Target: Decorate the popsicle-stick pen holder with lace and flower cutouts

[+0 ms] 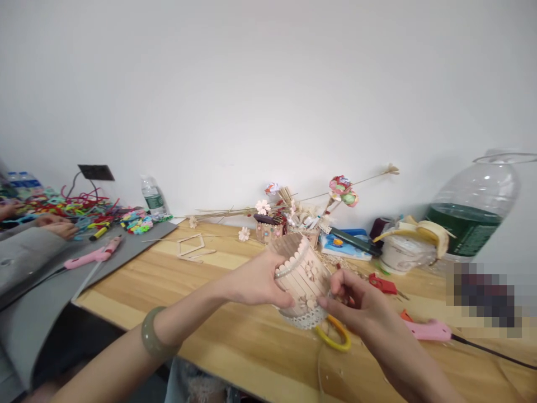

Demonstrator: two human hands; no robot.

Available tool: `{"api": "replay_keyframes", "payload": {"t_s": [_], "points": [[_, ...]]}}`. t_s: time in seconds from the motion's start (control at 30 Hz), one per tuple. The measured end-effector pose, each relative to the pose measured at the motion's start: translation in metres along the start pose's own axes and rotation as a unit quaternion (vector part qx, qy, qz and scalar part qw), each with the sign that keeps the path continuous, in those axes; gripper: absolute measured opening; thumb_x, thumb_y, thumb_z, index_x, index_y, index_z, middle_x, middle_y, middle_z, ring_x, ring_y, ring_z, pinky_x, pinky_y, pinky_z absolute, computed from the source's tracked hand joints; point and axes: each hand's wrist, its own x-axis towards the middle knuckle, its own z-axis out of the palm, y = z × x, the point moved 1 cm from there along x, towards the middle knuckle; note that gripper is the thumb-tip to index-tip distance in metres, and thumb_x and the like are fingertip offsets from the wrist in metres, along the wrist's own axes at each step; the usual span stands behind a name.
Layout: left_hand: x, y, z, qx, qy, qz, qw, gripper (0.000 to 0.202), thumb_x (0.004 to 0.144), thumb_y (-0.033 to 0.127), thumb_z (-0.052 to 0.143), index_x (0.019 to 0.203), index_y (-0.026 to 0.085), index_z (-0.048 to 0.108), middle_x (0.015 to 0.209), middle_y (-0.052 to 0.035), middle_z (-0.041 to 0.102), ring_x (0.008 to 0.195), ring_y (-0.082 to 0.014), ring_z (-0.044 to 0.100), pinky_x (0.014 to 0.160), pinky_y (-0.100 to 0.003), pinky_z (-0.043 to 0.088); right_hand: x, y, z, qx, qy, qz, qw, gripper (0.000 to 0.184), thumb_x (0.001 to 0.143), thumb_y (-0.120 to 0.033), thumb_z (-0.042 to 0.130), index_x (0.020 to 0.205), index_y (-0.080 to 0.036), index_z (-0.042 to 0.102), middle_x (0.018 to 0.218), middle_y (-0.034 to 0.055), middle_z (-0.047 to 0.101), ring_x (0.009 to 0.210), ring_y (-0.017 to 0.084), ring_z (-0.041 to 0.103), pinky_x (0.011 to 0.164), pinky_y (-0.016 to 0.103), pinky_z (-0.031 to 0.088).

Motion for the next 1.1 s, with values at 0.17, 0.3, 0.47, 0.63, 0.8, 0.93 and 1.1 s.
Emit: {"api": "replay_keyframes", "payload": {"t_s": [0.17, 0.3, 0.47, 0.63, 0.8, 0.93, 1.1], "points": [[-0.001, -0.004, 0.007, 0.001, 0.046, -0.026, 0.999, 0.019, 0.051, 0.008, 0.062, 0.069, 0.013, 0.059, 0.063, 0.0063, 0.05, 0.058, -0.0086, 0.043, 0.053, -0.019, 0.035, -0.005, -0.007, 0.002, 0.025, 0.001, -0.005, 1.0, 0.025, 0.067, -0.03, 0.059, 0.065, -0.022, 0.035, 0.057, -0.0071, 0.033, 0.051, 0.009, 0.028, 0.045, 0.02, 0.024], [0.001, -0.009, 0.011, -0.027, 0.068, -0.043, 0.996, 0.02, 0.05, 0.008, 0.063, 0.069, 0.012, 0.06, 0.062, 0.0057, 0.053, 0.057, -0.0094, 0.046, 0.053, -0.02, 0.037, -0.006, -0.012, 0.004, 0.023, 0.017, -0.022, 0.999, 0.025, 0.066, -0.029, 0.056, 0.061, -0.022, 0.033, 0.054, -0.0075, 0.03, 0.051, 0.009, 0.029, 0.046, 0.021, 0.023], [0.003, -0.013, 0.017, -0.089, 0.095, -0.052, 0.99, 0.027, 0.048, 0.008, 0.066, 0.075, 0.012, 0.063, 0.068, 0.0042, 0.06, 0.063, -0.011, 0.052, 0.061, -0.021, 0.042, -0.002, -0.009, 0.005, 0.007, 0.024, -0.048, 0.999, 0.019, 0.063, -0.024, 0.052, 0.058, -0.022, 0.034, 0.052, -0.0082, 0.029, 0.048, 0.008, 0.029, 0.044, 0.021, 0.021], [0.004, -0.013, 0.024, -0.137, 0.102, -0.049, 0.984, 0.029, 0.047, 0.008, 0.067, 0.075, 0.012, 0.065, 0.071, 0.002, 0.063, 0.064, -0.012, 0.054, 0.063, -0.022, 0.044, -0.002, -0.006, 0.003, -0.003, 0.041, -0.074, 0.996, 0.017, 0.063, -0.02, 0.051, 0.059, -0.022, 0.034, 0.054, -0.008, 0.031, 0.05, 0.008, 0.029, 0.046, 0.022, 0.022], [0.004, -0.01, 0.023, -0.149, 0.098, -0.047, 0.983, 0.027, 0.048, 0.009, 0.069, 0.075, 0.011, 0.066, 0.07, 0.0019, 0.063, 0.064, -0.0114, 0.053, 0.063, -0.022, 0.044, -0.002, -0.008, -0.005, 0.003, 0.033, -0.085, 0.996, 0.021, 0.07, -0.023, 0.053, 0.061, -0.021, 0.034, 0.059, -0.0068, 0.034, 0.051, 0.008, 0.031, 0.047, 0.021, 0.024], [0.003, -0.008, 0.02, -0.138, 0.082, -0.054, 0.986, 0.028, 0.048, 0.006, 0.068, 0.075, 0.011, 0.067, 0.07, 0.0024, 0.063, 0.064, -0.0111, 0.053, 0.062, -0.021, 0.044, 0.0, -0.007, -0.011, 0.007, -0.007, -0.078, 0.997, 0.026, 0.075, -0.033, 0.055, 0.063, -0.022, 0.035, 0.057, -0.008, 0.033, 0.047, 0.006, 0.027, 0.042, 0.02, 0.022], [0.002, -0.006, 0.015, -0.124, 0.047, -0.068, 0.989, 0.03, 0.047, 0.004, 0.068, 0.076, 0.012, 0.067, 0.069, 0.0045, 0.063, 0.063, -0.0102, 0.054, 0.062, -0.021, 0.044, -0.002, -0.007, -0.019, -0.006, -0.076, -0.066, 0.995, 0.027, 0.073, -0.036, 0.064, 0.066, -0.02, 0.042, 0.055, -0.0079, 0.039, 0.046, 0.006, 0.036, 0.041, 0.019, 0.028]]}}
